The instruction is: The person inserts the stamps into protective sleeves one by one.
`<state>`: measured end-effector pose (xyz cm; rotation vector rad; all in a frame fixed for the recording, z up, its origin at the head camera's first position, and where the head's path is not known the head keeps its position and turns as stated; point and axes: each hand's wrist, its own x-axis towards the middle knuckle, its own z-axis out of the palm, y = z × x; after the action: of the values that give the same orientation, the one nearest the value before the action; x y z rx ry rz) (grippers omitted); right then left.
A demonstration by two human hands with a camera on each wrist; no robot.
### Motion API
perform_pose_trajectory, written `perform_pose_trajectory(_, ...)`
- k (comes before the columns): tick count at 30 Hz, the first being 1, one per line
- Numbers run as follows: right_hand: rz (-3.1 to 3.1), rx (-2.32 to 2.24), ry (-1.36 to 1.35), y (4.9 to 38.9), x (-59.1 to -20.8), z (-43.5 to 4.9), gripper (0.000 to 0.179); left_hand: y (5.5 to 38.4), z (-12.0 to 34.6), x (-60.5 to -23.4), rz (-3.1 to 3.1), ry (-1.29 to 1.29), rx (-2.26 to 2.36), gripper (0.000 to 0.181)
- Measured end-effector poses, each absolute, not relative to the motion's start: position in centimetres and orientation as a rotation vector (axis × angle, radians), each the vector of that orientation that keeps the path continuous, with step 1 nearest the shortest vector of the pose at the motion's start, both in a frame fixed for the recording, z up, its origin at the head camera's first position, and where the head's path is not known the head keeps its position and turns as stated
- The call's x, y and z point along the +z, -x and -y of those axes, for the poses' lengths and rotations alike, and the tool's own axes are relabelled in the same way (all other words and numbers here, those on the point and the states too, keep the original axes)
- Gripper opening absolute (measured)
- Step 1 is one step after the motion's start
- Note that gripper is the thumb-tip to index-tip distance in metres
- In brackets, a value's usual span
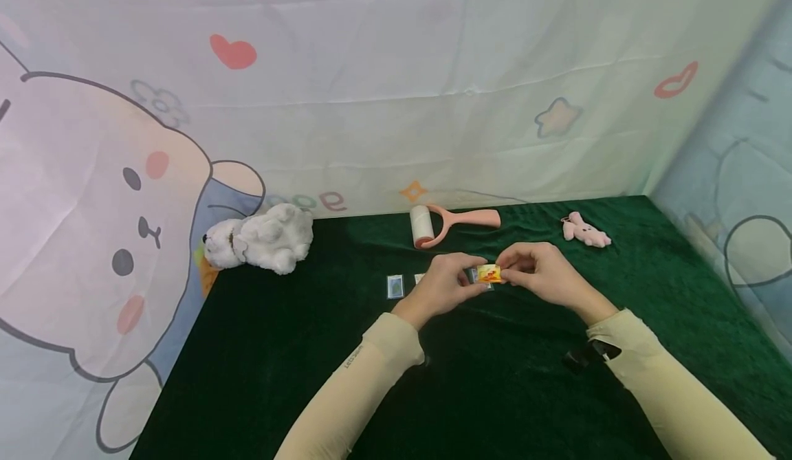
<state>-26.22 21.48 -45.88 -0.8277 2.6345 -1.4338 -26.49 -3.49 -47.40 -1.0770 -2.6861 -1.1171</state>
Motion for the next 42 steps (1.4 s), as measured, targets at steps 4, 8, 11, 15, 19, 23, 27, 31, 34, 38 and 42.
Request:
perform_pose_trajectory(4, -2.639, -1.433, 0.834, 26.3, -45.9, -21.5, 0.015, 26.5, 3.2, -47.2, 2.685, 1.096, -1.096, 0.044)
perform_pose_trajectory(8, -2.649, -1.434, 0.836, 26.3, -45.9, -21.5, 0.019, 26.4, 3.0, -47.1, 2.682, 1.101, -1.080, 0.044)
perform_pose_trajectory(11, -2.649, -1.441, 0.834, 26.2, -45.9, -21.5, 0.023, 26.3, 2.8, -47.0, 2.680, 1.105, -1.074, 0.044)
perform_pose_trajectory(15, -2.641, -1.449, 0.820, 26.2, -45.9, -21.4, 0.026, 26.3, 2.7, -47.0, 2.673, 1.116, -1.087, 0.043)
perform_pose_trajectory(19, -2.641, -1.450, 0.807, 26.2, -46.0, -21.4, 0.027, 26.3, 2.5, -47.1, 2.662, 1.119, -1.104, 0.043)
perform_pose_trajectory(23, -2.640, -1.447, 0.803, 26.3, -46.2, -21.3, 0.027, 26.2, 2.4, -47.3, 2.665, 1.108, -1.119, 0.043)
perform_pose_trajectory(27, -2.629, -1.459, 0.804, 26.3, -46.1, -21.3, 0.028, 26.2, 2.3, -47.3, 2.674, 1.080, -1.172, 0.042)
perform_pose_trajectory(31, -2.606, -1.476, 0.802, 26.3, -46.1, -21.4, 0.028, 26.2, 2.1, -47.3, 2.695, 1.019, -1.272, 0.037)
perform_pose_trajectory(34, -2.597, -1.479, 0.798, 26.3, -46.2, -21.5, 0.027, 26.1, 2.0, -47.4, 2.698, 0.954, -1.407, 0.028)
perform_pose_trajectory(38, -2.607, -1.474, 0.794, 26.3, -46.2, -21.6, 0.027, 26.2, 1.8, -47.6, 2.658, 0.873, -1.563, 0.015)
perform_pose_trajectory(42, -2.634, -1.467, 0.790, 26.2, -46.2, -21.8, 0.026, 26.4, 1.6, -47.6, 2.628, 0.797, -1.633, 0.008)
